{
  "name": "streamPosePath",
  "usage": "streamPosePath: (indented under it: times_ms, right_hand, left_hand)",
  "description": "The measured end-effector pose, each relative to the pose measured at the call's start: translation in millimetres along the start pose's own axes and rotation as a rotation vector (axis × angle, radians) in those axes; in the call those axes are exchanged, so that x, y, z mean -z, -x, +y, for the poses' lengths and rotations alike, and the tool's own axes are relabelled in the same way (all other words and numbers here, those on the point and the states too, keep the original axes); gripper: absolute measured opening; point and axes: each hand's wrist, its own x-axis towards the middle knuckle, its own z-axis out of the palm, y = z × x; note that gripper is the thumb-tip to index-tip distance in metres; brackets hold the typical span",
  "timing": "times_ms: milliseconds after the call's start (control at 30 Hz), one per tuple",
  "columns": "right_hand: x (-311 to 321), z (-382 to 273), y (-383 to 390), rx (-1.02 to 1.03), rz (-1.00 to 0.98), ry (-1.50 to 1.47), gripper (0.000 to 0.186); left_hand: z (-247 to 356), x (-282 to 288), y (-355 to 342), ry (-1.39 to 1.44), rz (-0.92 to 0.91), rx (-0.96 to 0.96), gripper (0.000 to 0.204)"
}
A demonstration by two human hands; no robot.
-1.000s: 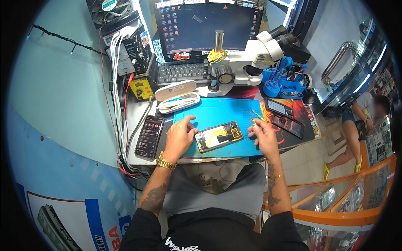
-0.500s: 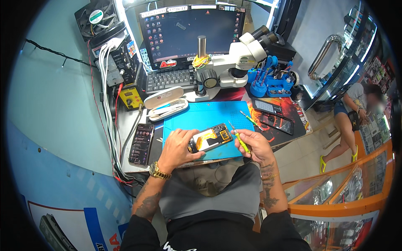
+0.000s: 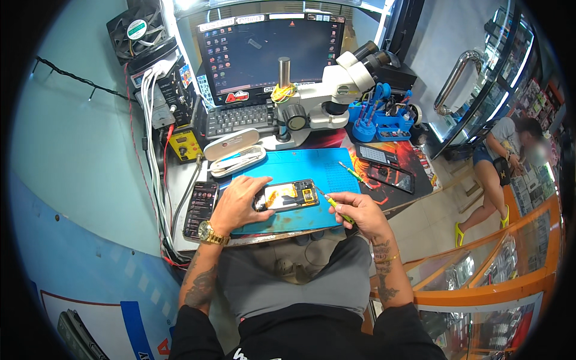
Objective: The person disassembles a smartphone by prying off the back cover, removing several internal components with a screwdriver, and cleaning the exposed circuit board with a small brush before reassembling the device.
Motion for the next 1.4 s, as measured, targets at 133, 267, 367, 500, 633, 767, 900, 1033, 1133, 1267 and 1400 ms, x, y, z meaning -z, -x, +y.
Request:
streamPosePath:
  times_ms: [133, 267, 367, 500, 633, 767, 900, 1033, 1133, 1267, 1400]
  right_hand:
    - [-13, -2, 0, -0.003, -0.020, -0.007, 0.038]
    - [-28, -3, -1, -0.009, -0.045, -0.015, 0.037]
    - [-35, -7, 2, -0.023, -0.049, 0.012, 0.037]
    - [-34, -8, 5, -0.028, -0.059, -0.017, 0.036]
    - [-32, -9, 3, -0.091, -0.112, -0.069, 0.034]
    - [-35, -15, -1, -0.151, -0.168, -0.137, 0.031]
    - [-33, -16, 0, -0.020, 0.045, -0.077, 0.017]
    - [-18, -13, 8, 0.097, 0.140, 0.090, 0.016]
    - [-7, -17, 9, 0.175, 0.169, 0.216, 0.024]
    - [-10, -46, 11, 0.426, 0.384, 0.583, 0.020]
    - [-10, -68, -1, 0.426, 0.351, 0.808, 0.018]
  left_hand:
    - [24, -23, -2, 0.020, 0.246, -0.147, 0.032]
    - [59, -33, -12, -0.043, 0.366, -0.279, 0.027]
    - [57, -36, -10, -0.024, 0.322, -0.298, 0.029]
    - [53, -34, -4, -0.063, 0.233, -0.367, 0.030]
    - [51, -20, -6, -0.193, 0.174, -0.496, 0.028]
    - [49, -2, -6, -0.252, 0.154, -0.511, 0.019]
    - [6, 45, -40, -0.450, 0.515, -0.318, 0.014]
    - [-50, 117, -82, -0.875, 0.580, 0.032, 0.012]
    - [-110, 138, -97, -1.015, 0.498, 0.027, 0.007]
    - [-119, 137, -109, -1.176, 0.365, 0.191, 0.009]
    - [-108, 131, -116, -1.248, 0.304, 0.170, 0.016]
